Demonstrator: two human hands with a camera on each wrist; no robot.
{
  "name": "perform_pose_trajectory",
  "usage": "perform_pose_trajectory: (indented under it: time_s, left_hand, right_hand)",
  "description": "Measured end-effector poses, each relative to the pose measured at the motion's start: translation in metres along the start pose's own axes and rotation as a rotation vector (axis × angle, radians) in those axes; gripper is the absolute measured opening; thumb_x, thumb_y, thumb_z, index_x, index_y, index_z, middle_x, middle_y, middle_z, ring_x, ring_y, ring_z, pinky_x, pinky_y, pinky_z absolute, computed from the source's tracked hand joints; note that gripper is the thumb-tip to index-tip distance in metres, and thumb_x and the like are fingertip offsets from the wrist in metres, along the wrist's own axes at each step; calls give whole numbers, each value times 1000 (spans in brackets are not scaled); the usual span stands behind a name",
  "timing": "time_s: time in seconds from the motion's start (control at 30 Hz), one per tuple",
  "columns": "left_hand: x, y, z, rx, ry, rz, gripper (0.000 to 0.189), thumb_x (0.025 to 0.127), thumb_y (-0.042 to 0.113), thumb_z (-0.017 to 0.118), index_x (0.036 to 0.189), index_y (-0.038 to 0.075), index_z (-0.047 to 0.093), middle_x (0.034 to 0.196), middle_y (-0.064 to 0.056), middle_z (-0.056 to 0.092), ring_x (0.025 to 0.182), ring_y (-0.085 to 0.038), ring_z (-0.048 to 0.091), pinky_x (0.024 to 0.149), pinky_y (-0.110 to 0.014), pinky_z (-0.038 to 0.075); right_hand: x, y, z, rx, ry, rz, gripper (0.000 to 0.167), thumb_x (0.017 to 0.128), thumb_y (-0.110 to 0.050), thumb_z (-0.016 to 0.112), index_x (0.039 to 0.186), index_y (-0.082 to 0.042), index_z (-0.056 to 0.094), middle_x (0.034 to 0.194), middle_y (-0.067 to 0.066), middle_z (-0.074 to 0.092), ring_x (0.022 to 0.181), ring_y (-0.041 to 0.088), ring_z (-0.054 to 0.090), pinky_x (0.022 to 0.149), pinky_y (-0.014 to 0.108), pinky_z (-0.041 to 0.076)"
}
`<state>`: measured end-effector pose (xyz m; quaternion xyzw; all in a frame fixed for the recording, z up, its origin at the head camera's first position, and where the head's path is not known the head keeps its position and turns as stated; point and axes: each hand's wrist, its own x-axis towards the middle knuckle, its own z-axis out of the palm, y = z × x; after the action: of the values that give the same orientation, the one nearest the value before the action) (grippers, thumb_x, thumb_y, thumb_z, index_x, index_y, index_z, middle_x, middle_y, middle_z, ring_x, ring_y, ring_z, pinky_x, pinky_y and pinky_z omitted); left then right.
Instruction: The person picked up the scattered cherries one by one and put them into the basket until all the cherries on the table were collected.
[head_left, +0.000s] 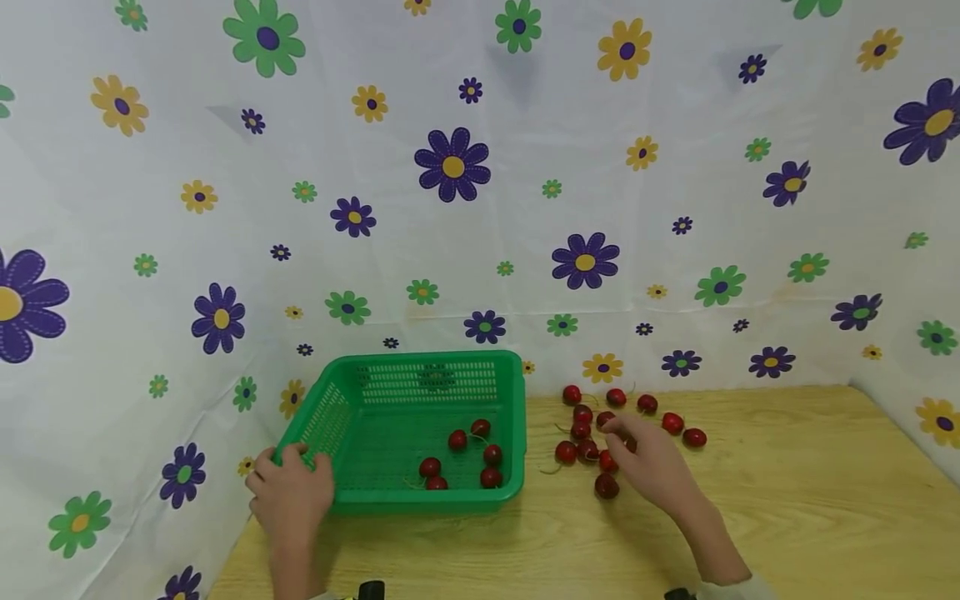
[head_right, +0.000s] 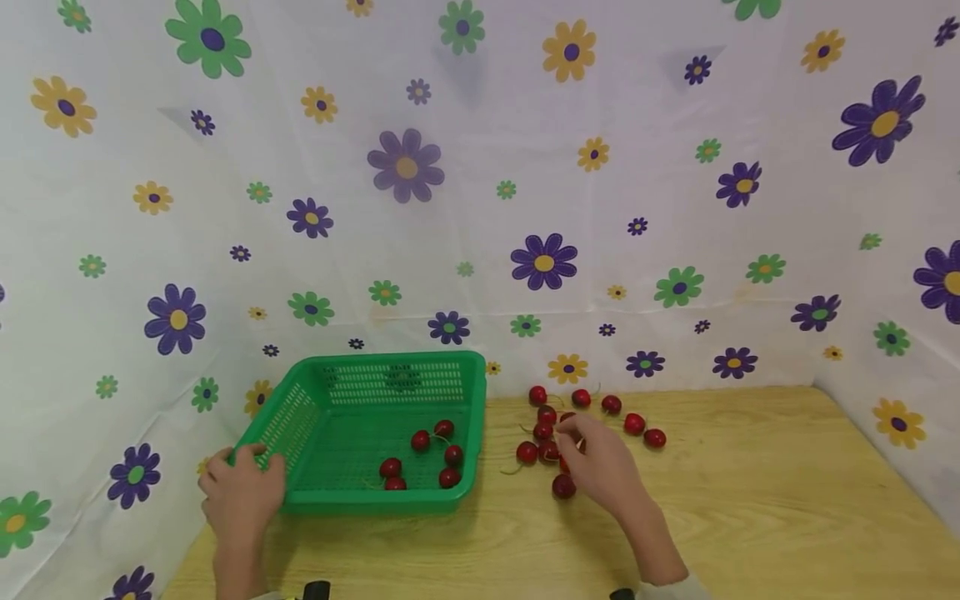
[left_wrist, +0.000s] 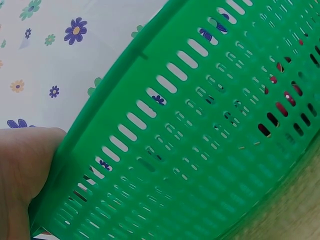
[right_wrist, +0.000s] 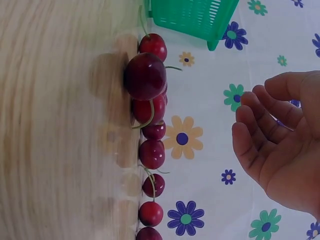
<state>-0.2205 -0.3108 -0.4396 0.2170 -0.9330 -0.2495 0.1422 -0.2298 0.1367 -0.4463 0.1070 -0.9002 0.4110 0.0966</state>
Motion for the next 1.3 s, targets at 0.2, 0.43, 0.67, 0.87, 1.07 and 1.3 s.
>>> perform_pose_trajectory:
  time_s: [0.2,0.43,0.67,0.87,1.07,1.3]
  left_hand:
    - [-1,1,1,14,-4,-10,48,98,29,39,132,-4,44,143,-40,21,128,-58,22,90,-74,28]
    - [-1,0,-2,17,3,-21,47,97,29,40,131,-4,45,144,-39,21,128,-58,21,91,-73,27]
    - [0,1,-1,10,1,-15,47,97,28,38,130,-5,44,143,-39,21,128,-58,21,91,-74,27]
    - [-2,2,1,3,5,-14,47,97,27,38,130,-6,45,142,-39,21,128,-58,21,91,-74,27]
    - [-3,1,1,1,-1,-10,47,97,27,38,130,-6,45,142,-39,21,128,-58,21,91,-74,26]
    - [-2,0,0,-4,3,-3,48,97,27,38,131,-6,44,142,-40,21,128,-58,21,91,-74,27]
  right_hand:
    - [-1,7,-1,-13,4,6,16,97,-9,58,108,-6,69,100,4,69,80,13,56,71,31,50]
    - [-3,17,-4,-84,-9,46,19,96,-10,58,109,-3,69,98,5,68,84,16,60,73,34,51]
    - [-8,26,-11,-101,-60,97,20,96,-11,58,109,1,68,90,6,67,71,14,56,62,30,47]
    - [-12,31,-13,-113,-120,89,18,94,-8,60,107,2,68,86,4,66,71,13,56,61,29,46]
    - [-13,34,-13,-170,-167,94,20,92,-7,62,109,2,68,83,4,66,68,12,54,60,30,46]
    - [-9,35,-11,-245,-196,87,20,90,-7,64,108,-1,69,80,2,64,68,13,52,60,31,45]
